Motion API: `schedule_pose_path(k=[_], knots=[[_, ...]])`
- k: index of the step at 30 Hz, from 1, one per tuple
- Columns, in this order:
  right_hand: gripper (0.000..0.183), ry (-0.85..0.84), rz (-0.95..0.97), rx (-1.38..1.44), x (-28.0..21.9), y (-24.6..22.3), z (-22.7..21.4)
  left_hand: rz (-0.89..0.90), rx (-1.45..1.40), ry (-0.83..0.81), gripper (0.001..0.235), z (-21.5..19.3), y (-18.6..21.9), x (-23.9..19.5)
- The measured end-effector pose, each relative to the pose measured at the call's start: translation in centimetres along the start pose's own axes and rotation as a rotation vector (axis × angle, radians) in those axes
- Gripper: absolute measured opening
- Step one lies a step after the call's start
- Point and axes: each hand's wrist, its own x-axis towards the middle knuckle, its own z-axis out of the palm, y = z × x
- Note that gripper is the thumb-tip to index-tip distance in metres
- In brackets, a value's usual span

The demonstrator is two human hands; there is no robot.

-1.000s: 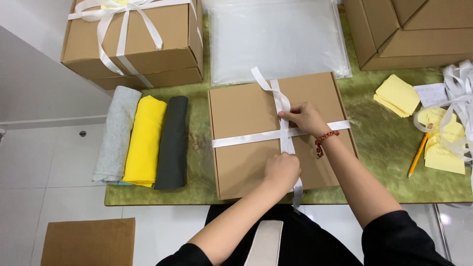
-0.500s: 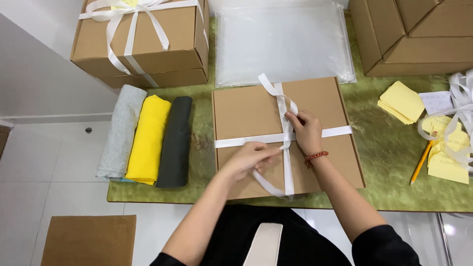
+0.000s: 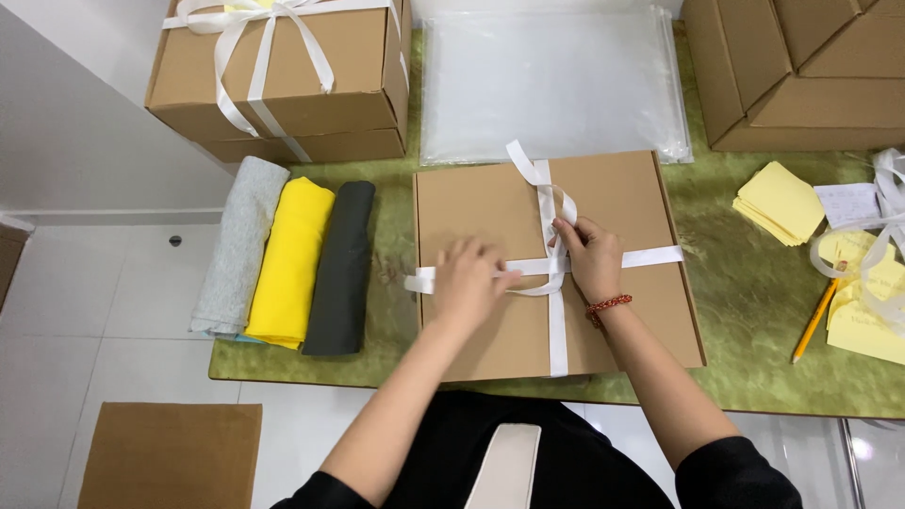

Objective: Wrapping a cardboard box with a white ribbon and writing a note on a sticky note

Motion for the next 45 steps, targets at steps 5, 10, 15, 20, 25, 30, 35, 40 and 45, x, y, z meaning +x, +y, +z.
schedule_pose_path(k=[5, 10, 15, 20, 25, 30, 35, 40, 45], knots=[[0.026, 0.021, 0.041, -0.028, 0.4, 0.7, 0.1, 0.129, -0.067, -0.026, 0.034, 4.5, 4.9, -0.1], [0.017, 0.046, 0.137, 0.06, 0.3, 0.0, -2.2, 0.004, -0.26, -0.161, 0.012, 5.3, 3.4, 0.8], [0.012, 0.085, 0.219, -0.03, -1.3, -0.5, -5.6, 0.102, -0.348, -0.276, 0.032, -1.0, 3.5, 1.5], [0.018, 0.069, 0.327, 0.145, -4.6, -3.8, -8.0, 0.264, -0.083, -0.286, 0.048, -0.6, 1.7, 0.8], [0.032, 0.021, 0.427, 0.177, -7.8, -4.1, -9.3, 0.35, 0.048, -0.258, 0.057, 0.6, 1.1, 0.7], [0.099, -0.217, 0.46, -0.514, -8.3, -5.0, -13.5, 0.367, 0.082, -0.258, 0.056, 4.1, -0.1, 1.4], [0.042, -0.122, 0.076, -0.592, -5.8, -5.9, -12.8, 0.424, 0.142, -0.202, 0.062, 3.9, 0.0, 1.5], [0.033, -0.442, -0.016, -0.744, -4.0, -7.7, -7.8, 0.379, 0.071, -0.279, 0.046, 0.5, 1.5, 1.4], [0.022, -0.549, -0.097, -0.894, -2.9, -5.9, -7.1, 0.348, 0.015, -0.323, 0.054, 0.3, 1.3, 1.8]])
